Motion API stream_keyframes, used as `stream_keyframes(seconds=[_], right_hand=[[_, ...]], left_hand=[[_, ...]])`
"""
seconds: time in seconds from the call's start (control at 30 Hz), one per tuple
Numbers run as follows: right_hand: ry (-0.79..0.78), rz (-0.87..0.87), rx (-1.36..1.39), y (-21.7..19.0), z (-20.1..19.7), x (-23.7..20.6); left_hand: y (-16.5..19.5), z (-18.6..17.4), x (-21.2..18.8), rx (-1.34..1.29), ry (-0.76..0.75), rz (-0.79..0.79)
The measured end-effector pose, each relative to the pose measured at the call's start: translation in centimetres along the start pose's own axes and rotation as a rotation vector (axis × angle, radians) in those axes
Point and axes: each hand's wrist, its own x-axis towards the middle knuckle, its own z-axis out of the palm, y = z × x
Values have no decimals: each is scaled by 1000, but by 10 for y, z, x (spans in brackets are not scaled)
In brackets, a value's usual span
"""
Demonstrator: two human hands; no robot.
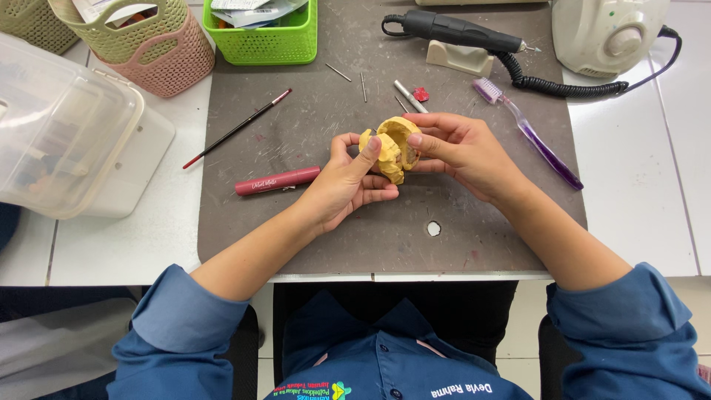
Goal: The person uses a rotary handpiece to grind and shape a small tooth-like object, then places it into a yellow dental mold to check fit. They repeatedly remove and re-grind the object, inspecting the fit between the object and the mold throughout the process.
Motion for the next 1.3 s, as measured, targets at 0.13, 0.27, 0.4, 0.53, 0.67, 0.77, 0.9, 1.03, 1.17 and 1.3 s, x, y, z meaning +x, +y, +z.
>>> stream_keyframes(seconds=[0.13, 0.27, 0.4, 0.53, 0.67, 0.77, 0.9, 1.03, 1.17, 1.3], right_hand=[[-10, -34, -28, 2, 2, -3], [29, -52, -141, 2, 3, -5], [24, -97, -166, 3, 5, -5], [-17, -177, -115, 4, 5, -7], [-3, -223, -133, 4, 6, -10], [15, -260, -154, 6, 9, -12], [-4, -322, -203, 5, 10, -15], [-18, -363, -259, 0, 10, -18], [-46, -422, -262, -4, 11, -22], [-70, -455, -269, -7, 12, -26]], left_hand=[[-2, -1, 0, 3, 7, 5], [-2, -2, 1, 23, -5, 18], [-1, -2, 1, 49, -4, 33], [-1, -1, 0, 102, -9, 75], [-2, -2, 0, 134, -16, 141], [-5, -3, -1, 121, -48, 210], [-7, -6, -1, 158, -73, 235], [-9, -9, 1, 176, -104, 276], [-12, -8, -2, 139, -179, 325], [-10, -8, -5, 186, -206, 369]])
